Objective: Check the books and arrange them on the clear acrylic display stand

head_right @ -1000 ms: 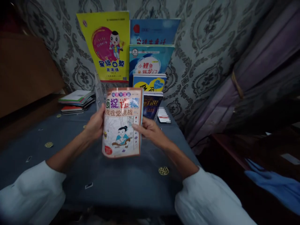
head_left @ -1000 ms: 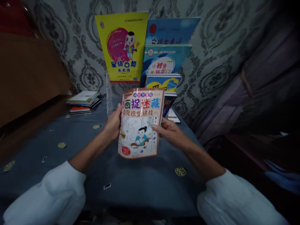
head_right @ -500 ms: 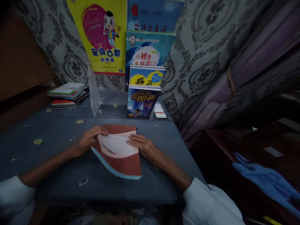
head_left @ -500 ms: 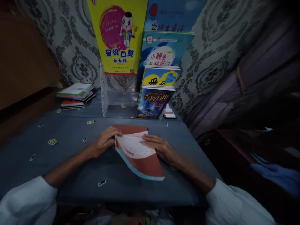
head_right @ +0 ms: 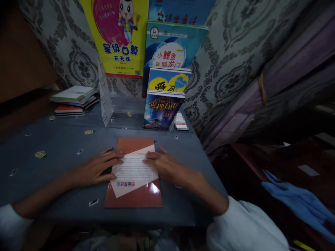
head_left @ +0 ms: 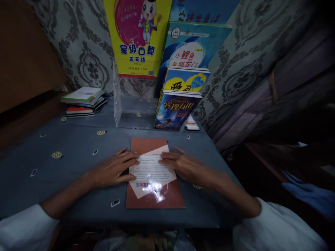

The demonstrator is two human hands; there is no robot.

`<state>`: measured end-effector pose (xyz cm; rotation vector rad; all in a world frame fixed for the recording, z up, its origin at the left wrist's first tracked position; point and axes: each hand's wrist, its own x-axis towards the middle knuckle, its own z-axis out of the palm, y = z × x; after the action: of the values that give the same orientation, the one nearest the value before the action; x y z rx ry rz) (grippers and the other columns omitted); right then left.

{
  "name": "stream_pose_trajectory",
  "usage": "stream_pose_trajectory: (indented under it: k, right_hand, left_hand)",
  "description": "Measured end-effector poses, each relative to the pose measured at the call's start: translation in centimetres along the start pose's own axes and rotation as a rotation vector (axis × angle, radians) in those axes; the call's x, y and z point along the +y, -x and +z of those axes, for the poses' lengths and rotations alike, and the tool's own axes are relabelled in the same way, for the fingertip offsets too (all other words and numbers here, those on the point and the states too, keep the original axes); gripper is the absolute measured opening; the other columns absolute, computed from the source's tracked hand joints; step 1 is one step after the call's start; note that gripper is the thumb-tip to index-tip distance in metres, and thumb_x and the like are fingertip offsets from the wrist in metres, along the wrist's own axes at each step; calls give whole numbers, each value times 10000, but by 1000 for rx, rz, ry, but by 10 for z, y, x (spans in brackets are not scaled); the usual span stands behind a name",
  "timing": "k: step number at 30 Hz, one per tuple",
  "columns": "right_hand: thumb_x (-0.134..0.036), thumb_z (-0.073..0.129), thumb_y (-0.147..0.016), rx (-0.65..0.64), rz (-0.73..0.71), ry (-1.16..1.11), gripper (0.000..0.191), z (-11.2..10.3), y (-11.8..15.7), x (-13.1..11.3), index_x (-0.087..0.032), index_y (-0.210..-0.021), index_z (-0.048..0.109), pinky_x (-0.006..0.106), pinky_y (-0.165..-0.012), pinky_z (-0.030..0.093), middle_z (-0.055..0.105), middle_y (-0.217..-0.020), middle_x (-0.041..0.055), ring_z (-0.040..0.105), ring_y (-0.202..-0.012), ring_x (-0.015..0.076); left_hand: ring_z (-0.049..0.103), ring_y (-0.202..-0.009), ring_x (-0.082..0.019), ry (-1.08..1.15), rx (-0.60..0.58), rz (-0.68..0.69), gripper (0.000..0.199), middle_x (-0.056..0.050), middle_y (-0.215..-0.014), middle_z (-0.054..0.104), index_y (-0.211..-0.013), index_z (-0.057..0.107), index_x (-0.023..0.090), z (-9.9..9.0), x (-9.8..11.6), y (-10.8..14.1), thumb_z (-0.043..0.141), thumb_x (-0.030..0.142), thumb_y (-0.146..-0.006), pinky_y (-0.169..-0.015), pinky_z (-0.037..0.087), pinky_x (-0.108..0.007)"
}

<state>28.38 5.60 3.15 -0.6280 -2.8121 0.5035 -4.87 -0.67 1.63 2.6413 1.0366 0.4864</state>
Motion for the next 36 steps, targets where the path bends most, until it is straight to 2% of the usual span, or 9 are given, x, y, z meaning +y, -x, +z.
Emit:
stream_pose_trajectory:
  k: [3, 5, 8, 10, 15, 20, 27, 32, 36]
  right_hand:
    - [-104, 446, -960, 86, -28, -61, 536, 6, -42, -20, -273, -1465, 515, 461, -1206, 361, 576, -1474, 55, 508, -1392, 218]
    - [-124, 431, -975, 57, -73, -107, 528, 18, -76, -27, -184, -1499, 464, 431, -1180, 402, 507, -1530, 109, 458, -1430, 223]
    - [-198, 443, -998, 78, -63, -141, 504, 39, -113, -24, -157, -1500, 453, 452, -1201, 369, 496, -1535, 123, 404, -1463, 238]
    - [-253, 408, -1026, 97, -19, -141, 499, 46, -117, -13, -155, -1515, 433, 462, -1219, 337, 463, -1558, 125, 359, -1487, 238]
    - [-426, 335, -1054, 204, 182, -90, 540, 44, -76, 21, -197, -1536, 412, 518, -1241, 285, 431, -1583, 109, 322, -1505, 248]
    - [-437, 351, -1041, 266, 328, -32, 563, 41, -37, 35, -177, -1536, 419, 551, -1243, 264, 429, -1581, 128, 320, -1505, 278]
    - [-420, 389, -1040, 176, 267, -18, 578, 43, 3, -9, -189, -1568, 355, 557, -1251, 230, 346, -1623, 120, 267, -1525, 269]
    - [-430, 418, -1044, 112, 200, -21, 589, 44, 37, -42, -221, -1584, 310, 521, -1252, 252, 337, -1628, 114, 278, -1522, 247]
    - [-543, 519, -986, 64, 126, -15, 772, 41, 60, -63, -234, -1614, 193, 527, -1258, 217, 315, -1638, 125, 246, -1532, 262]
  left_hand:
    - [521, -1354, -260, -43, 21, -4, 386, -121, -1416, 583, -1324, 575, 220, 3, 4, -1, 515, 427, -1004, -1220, 289, -505]
    - [548, -1318, -254, -68, 23, -4, 378, -114, -1360, 611, -1331, 568, 217, 4, 7, -1, 505, 400, -1007, -1213, 312, -491]
    - [572, -1287, -254, -86, 29, -8, 369, -109, -1322, 631, -1328, 575, 210, 5, 9, -1, 505, 371, -1004, -1207, 332, -480]
    - [562, -1310, -259, -90, 44, -8, 370, -116, -1372, 613, -1330, 579, 209, 6, 8, 0, 506, 365, -1002, -1210, 327, -493]
    - [484, -1405, -267, -75, 54, -8, 390, -119, -1491, 541, -1353, 576, 229, 9, 4, 1, 508, 384, -1002, -1209, 326, -513]
    - [476, -1414, -264, -47, 50, -17, 433, -115, -1508, 524, -1410, 546, 233, 9, 3, 2, 500, 391, -1009, -1224, 296, -499]
    - [356, -1491, -250, -61, -19, -64, 518, -92, -1610, 379, -1522, 421, 263, 12, 3, 5, 419, 439, -1035, -1249, 194, -507]
    - [322, -1507, -252, -46, -16, -62, 516, -79, -1614, 369, -1532, 406, 275, 14, 3, 4, 414, 426, -1038, -1248, 185, -514]
    - [310, -1512, -239, -100, -51, -53, 507, -73, -1625, 346, -1546, 376, 269, 13, 9, 8, 369, 394, -1055, -1249, 187, -514]
